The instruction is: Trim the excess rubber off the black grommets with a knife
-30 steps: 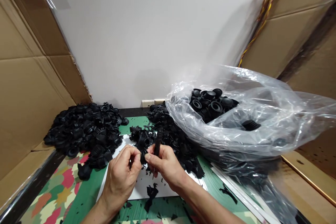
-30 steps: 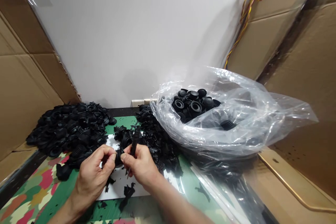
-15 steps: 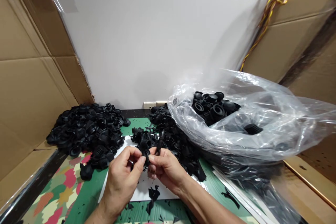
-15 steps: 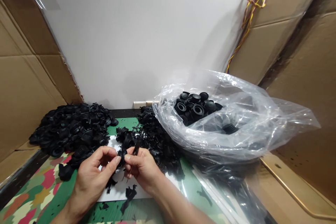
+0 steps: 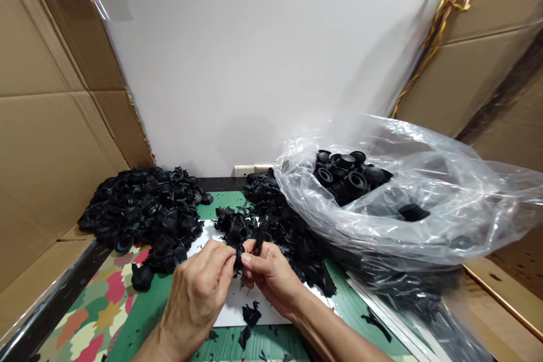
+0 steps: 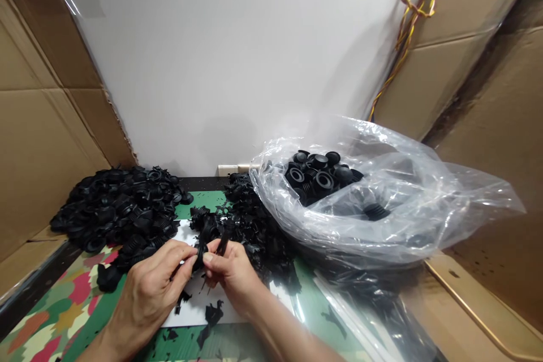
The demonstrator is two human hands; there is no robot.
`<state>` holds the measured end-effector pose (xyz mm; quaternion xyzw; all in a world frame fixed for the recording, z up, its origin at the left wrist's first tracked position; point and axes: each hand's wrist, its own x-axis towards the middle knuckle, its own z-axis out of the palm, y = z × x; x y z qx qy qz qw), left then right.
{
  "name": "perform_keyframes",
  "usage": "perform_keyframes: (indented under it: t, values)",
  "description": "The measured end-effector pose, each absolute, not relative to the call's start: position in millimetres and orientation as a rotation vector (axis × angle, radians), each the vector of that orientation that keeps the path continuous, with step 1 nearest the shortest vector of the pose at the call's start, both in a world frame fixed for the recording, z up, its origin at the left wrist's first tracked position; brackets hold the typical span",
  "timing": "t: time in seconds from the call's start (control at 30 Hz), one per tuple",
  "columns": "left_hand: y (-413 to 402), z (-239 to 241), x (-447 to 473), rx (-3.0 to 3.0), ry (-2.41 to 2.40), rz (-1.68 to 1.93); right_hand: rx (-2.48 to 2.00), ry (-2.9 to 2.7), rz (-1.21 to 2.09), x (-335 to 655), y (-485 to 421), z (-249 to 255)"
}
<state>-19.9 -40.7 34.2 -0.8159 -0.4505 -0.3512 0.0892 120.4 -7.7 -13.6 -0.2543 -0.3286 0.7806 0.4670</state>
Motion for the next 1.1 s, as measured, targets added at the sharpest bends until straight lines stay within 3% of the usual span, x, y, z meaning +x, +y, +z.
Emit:
perform_keyframes:
  t: [0.43,0.77,0.87,1.1]
  values:
    - [-29.2,46.9,-34.0,-2.820,-1.544,-0.845,-0.834,-1.594,1.370,132.6,-14.6,-0.9]
    - [-33.2,26.3,-13.3,-2.306,-1.189,-0.807,-0.852,-1.722,0.961,131.0,-14.4,-2.6]
    - [-29.5,21.9,-10.1,-2.333,-1.330,-1.018,-0.889,-1.593,1.062,131.4,-12.0,-2.2]
    - [-24.9,21.6,-10.1,-2.440,-1.702,-1.533,-0.748,-1.037,1.667,124.8,-6.4,-9.6]
